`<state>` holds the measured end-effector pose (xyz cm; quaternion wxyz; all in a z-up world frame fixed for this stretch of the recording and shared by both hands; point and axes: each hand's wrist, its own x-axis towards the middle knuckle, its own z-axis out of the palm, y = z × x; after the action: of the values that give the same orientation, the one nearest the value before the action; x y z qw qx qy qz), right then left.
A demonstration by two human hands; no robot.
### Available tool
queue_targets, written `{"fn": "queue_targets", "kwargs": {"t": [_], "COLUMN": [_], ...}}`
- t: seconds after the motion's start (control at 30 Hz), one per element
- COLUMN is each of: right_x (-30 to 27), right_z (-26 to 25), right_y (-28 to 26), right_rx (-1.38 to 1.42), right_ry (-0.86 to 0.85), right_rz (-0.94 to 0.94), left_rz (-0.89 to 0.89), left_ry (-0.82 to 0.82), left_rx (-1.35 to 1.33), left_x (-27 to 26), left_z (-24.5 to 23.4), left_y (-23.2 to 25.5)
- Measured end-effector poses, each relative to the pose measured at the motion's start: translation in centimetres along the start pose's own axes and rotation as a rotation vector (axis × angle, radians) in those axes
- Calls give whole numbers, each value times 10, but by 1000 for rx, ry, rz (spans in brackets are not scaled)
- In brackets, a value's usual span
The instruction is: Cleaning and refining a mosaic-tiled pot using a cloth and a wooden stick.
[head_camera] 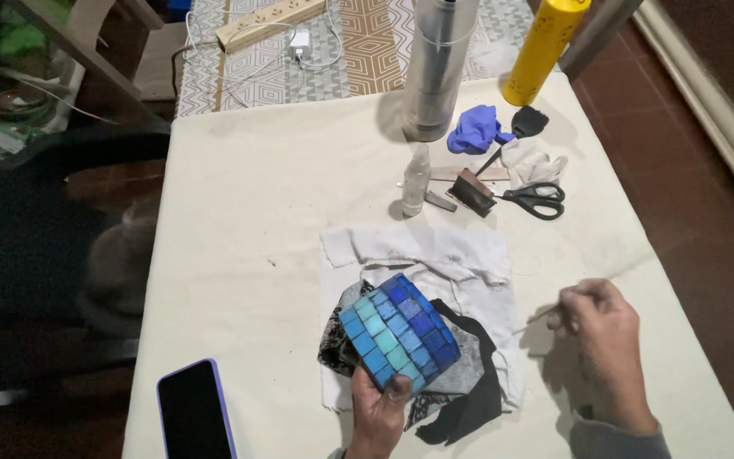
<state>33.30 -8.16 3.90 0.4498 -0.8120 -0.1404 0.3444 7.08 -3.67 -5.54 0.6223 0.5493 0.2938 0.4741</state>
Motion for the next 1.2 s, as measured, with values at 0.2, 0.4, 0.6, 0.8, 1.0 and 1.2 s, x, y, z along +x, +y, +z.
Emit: {"fn": "queue_targets", "kwargs": {"t": [0.2,0.4,0.6,0.8,1.0,1.2], "right_x": [-36,-70,-92,-88,-94,-101], "right_z": [22,68,75,73,83,80], "right_y": [26,50,36,45,45,46], "right_rx": [863,1061,853,722,582,395], "right_ry": [-79,-431,-51,-122,-95,3], "right_rz": [-439,-600,-466,-876,-1056,-1071], "left_rz": [56,115,-69,49,26,87], "left_ry": [109,10,-61,-80,8,15], "left_rx": [47,291,233,-55,-10,-2], "left_x": [-16,-21,-18,-3,-2,-1], "left_z": [-14,-24,-15,-1,6,6], "left_y": [-47,-61,-25,14,25,22]}}
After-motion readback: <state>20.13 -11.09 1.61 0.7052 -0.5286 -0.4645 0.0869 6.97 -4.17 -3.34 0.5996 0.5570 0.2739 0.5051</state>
